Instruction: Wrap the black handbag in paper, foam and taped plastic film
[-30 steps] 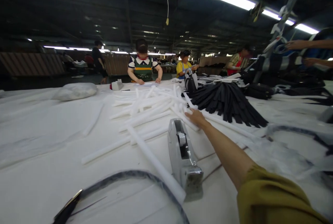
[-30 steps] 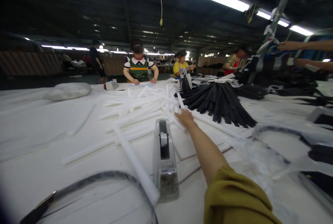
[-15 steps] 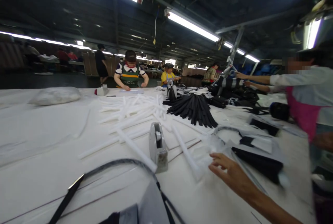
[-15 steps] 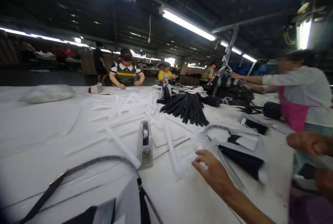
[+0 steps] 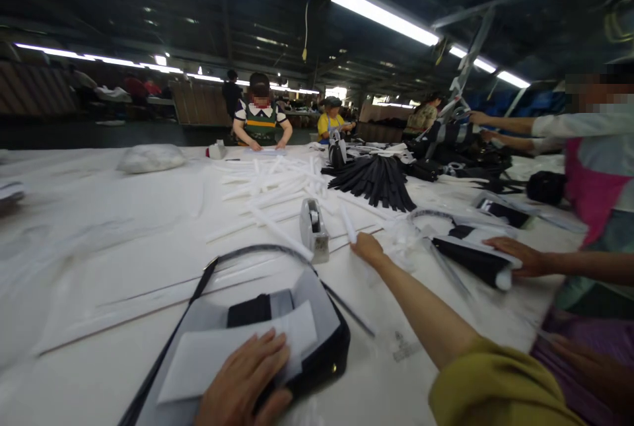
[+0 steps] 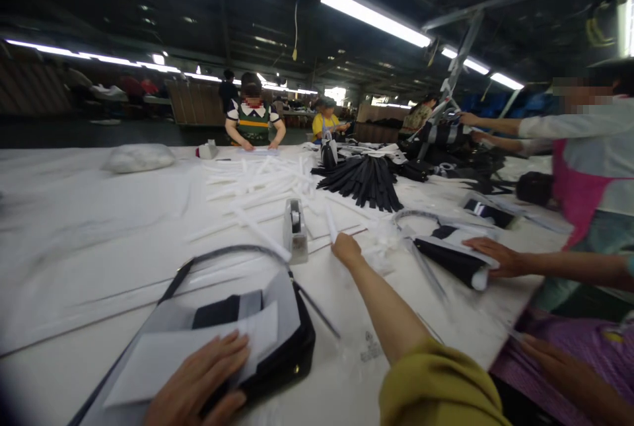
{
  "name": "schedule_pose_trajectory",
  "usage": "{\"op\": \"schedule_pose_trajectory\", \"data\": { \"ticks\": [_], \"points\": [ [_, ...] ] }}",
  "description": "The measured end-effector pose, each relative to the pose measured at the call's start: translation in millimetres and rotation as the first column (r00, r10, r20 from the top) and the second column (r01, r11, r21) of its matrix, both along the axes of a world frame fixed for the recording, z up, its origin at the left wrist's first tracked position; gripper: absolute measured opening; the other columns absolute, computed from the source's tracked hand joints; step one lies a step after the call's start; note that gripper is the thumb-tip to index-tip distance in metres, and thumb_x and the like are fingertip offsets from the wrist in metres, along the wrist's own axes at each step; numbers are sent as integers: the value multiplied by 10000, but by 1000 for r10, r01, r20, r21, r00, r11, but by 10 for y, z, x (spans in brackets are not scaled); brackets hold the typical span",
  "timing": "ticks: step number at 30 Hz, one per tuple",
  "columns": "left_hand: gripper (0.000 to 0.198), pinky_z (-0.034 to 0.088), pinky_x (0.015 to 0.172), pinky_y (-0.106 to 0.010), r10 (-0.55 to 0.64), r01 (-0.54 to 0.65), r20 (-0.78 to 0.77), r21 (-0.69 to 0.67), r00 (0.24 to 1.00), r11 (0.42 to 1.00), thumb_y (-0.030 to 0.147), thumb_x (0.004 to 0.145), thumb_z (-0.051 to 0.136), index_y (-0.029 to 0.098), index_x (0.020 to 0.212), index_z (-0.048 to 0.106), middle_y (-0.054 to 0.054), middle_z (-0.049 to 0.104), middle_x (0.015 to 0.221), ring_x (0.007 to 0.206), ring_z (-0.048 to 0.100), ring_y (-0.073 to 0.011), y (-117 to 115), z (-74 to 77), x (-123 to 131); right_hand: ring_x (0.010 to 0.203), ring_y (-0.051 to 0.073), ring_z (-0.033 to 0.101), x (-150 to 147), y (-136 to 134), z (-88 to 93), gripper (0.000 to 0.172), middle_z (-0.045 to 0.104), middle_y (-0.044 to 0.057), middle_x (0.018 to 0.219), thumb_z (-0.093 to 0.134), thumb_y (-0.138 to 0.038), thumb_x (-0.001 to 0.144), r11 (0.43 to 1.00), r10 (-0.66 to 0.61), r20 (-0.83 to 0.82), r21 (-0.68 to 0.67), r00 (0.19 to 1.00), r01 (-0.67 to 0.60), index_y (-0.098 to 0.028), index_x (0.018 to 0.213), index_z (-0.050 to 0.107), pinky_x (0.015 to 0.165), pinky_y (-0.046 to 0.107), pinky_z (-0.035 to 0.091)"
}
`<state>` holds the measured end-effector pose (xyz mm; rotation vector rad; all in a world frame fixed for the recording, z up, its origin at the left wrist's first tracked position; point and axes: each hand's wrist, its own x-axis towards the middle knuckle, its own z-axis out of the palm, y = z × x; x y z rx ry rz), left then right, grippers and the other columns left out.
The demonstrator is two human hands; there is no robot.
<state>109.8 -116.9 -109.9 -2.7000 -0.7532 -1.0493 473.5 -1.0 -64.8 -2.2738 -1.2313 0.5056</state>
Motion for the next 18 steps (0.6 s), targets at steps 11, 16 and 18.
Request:
{"op": "schedule_pose_trajectory", "data": {
  "ticks": [11,16,18],
  "points": [
    [273,515,954,-398,3,-102,-222,-435,975,895,294,848,648,242,1116,647,-67,693,1178,1117,634,-262,-104,434,96,660,123,641,-758,-2357,274,208,675,-4,742,738,-272,705,948,-26,-943,82,332,308,-213,843,593,520,196,479],
    [257,507,919,-358,-133,-101,-406,-505,904,858,337,887,573,263,1123,644,-32,707,1139,1053,656,-237,71,834,121,551,119,633,-2117,-2558,-191,226,651,-10,619,756,-155,716,941,-113,-992,-126,-59,314,-185,768,539,486,201,497],
    [247,516,883,-343,-147,-109,-451,-494,881,863,343,863,592,267,1089,658,-24,723,1097,1008,670,-234,138,958,155,545,125,637,-2516,-2293,-199,174,637,-17,582,679,-104,770,938,-90,-992,-115,-89,329,-181,750,525,535,232,541]
  ]
}}
